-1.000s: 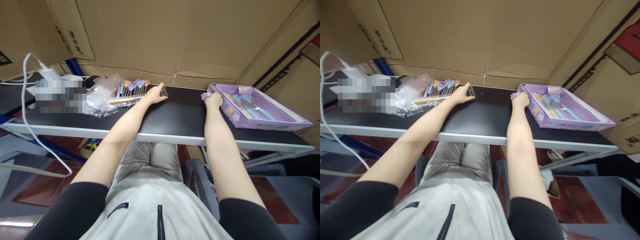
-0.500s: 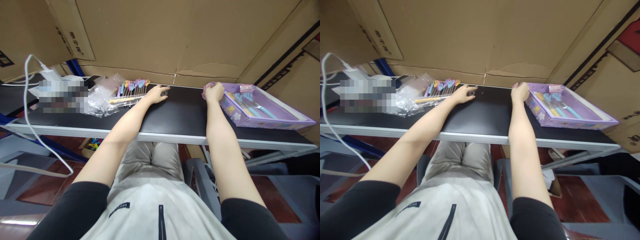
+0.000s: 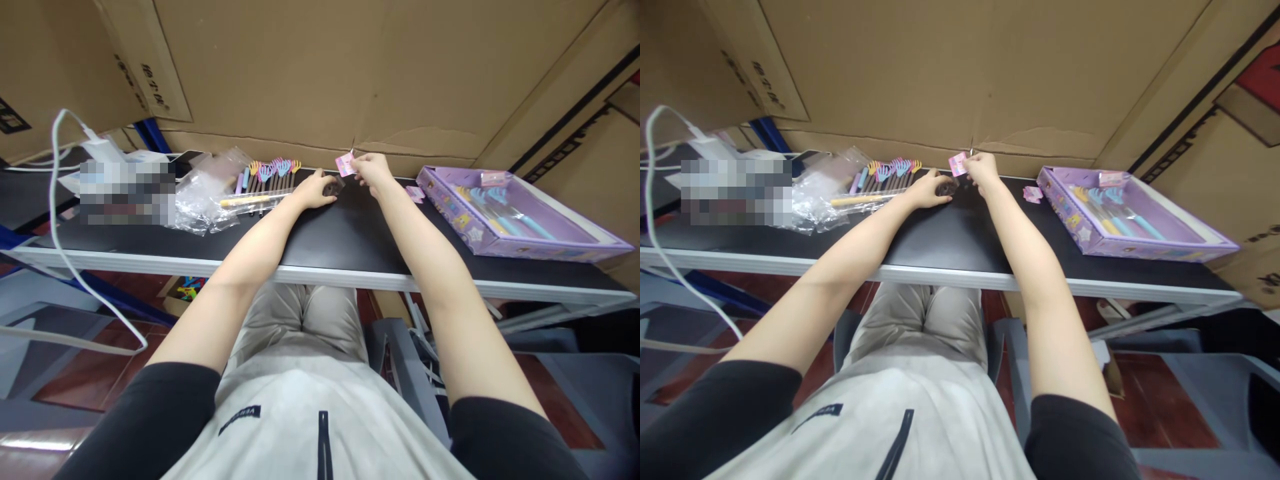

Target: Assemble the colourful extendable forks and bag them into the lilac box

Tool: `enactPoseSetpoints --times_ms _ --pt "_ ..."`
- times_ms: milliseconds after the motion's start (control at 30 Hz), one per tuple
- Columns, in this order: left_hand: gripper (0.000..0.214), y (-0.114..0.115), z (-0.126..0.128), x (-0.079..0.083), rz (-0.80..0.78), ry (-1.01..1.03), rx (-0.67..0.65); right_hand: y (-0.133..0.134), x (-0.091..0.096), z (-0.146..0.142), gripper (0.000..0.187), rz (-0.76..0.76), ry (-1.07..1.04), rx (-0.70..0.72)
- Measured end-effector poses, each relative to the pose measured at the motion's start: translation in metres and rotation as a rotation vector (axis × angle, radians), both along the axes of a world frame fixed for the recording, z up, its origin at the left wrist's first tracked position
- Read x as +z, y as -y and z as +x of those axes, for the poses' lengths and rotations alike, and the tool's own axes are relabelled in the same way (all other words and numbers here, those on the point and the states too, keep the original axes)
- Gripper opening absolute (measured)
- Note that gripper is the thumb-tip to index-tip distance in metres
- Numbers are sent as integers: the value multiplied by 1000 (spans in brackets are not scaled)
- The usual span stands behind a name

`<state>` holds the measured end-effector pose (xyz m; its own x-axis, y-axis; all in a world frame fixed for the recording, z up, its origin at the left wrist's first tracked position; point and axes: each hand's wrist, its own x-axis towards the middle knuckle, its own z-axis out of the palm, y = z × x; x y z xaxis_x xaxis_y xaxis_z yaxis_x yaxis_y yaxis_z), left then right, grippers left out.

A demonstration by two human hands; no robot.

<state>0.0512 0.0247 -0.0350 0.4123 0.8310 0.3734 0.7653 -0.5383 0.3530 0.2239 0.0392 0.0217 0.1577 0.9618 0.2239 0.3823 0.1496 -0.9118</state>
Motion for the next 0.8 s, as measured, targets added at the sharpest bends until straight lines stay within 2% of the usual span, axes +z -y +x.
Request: enactPoseSetpoints --times_ms 67,167,367,600,800 --pt "56 -2 -1 -2 9 22 -10 6 3 -8 24 -77 -40 -44" --pt "55 -7 -2 -6 24 35 -20 15 -1 -14 24 -113 -125 -60" --pt "60 -19 -3 -14 70 60 -54 26 -17 -13 22 -236 -252 74" --pt "72 -25 -4 -16 60 164 -83 31 -18 -9 28 -242 -205 45" --pt "86 -20 -5 -12 -48 263 -104 26 -22 -9 30 -179 -212 42"
